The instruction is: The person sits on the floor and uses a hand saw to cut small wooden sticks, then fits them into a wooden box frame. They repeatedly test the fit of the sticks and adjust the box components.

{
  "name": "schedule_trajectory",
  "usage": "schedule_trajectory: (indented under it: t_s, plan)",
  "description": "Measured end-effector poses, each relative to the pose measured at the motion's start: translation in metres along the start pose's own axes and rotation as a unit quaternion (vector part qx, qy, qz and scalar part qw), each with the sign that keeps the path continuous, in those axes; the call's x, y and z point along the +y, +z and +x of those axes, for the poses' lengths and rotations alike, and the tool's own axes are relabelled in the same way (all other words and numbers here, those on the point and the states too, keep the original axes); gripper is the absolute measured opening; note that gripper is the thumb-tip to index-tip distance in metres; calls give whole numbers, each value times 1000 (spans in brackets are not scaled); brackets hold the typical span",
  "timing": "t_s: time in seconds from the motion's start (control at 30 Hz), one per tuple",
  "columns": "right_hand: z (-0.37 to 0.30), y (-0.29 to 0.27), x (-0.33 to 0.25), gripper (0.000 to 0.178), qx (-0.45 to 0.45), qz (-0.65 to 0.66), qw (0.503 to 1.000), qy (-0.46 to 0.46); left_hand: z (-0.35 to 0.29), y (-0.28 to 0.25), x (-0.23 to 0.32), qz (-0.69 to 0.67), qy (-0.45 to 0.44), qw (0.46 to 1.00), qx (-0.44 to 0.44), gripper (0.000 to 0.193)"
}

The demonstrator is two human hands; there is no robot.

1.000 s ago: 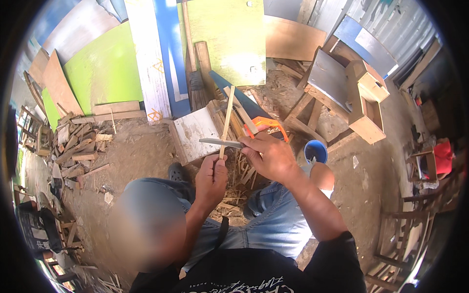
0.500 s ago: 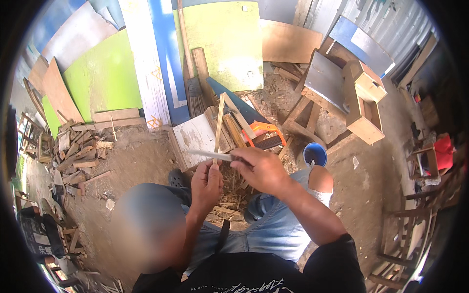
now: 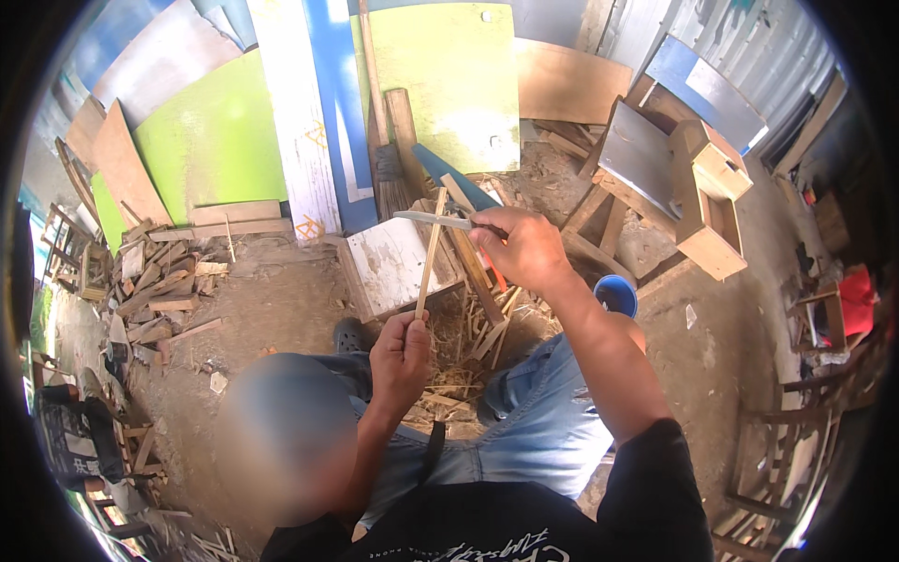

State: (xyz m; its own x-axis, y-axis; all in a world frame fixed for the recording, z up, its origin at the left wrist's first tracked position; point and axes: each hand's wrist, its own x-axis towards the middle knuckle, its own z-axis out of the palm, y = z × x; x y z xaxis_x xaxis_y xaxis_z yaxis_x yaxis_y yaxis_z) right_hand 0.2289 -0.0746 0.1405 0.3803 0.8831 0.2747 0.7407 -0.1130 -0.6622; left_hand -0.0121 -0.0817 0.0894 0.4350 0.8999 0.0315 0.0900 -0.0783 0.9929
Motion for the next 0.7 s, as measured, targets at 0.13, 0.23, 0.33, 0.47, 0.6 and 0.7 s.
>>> schedule_trajectory:
  t_s: [0.13,0.23,0.33,0.47,0.6,0.7]
  plan:
    - [33,-24,15,23,92,-27,991,90,-14,-3,-3,-23,-32,999,-11,20]
    - [33,-40,10,23,70,20,991,116,-10,-12,-4,-105,-65,992,4,21]
    - [-3,-15,-13,19,-44,152,987,19,4,-22,-3,-225,-119,967,-2,22]
    - [-53,28,-42,19,-116,42,982,-145,8,-27,3,-234,-123,964,-2,23]
    - [-46,36,-40,22,-71,25,985,-153,-2,-28,4,-217,-119,969,-7,24]
    - [-20,22,-20,25,-70,46,991,-109,-6,-28,2,-197,-99,975,-22,24]
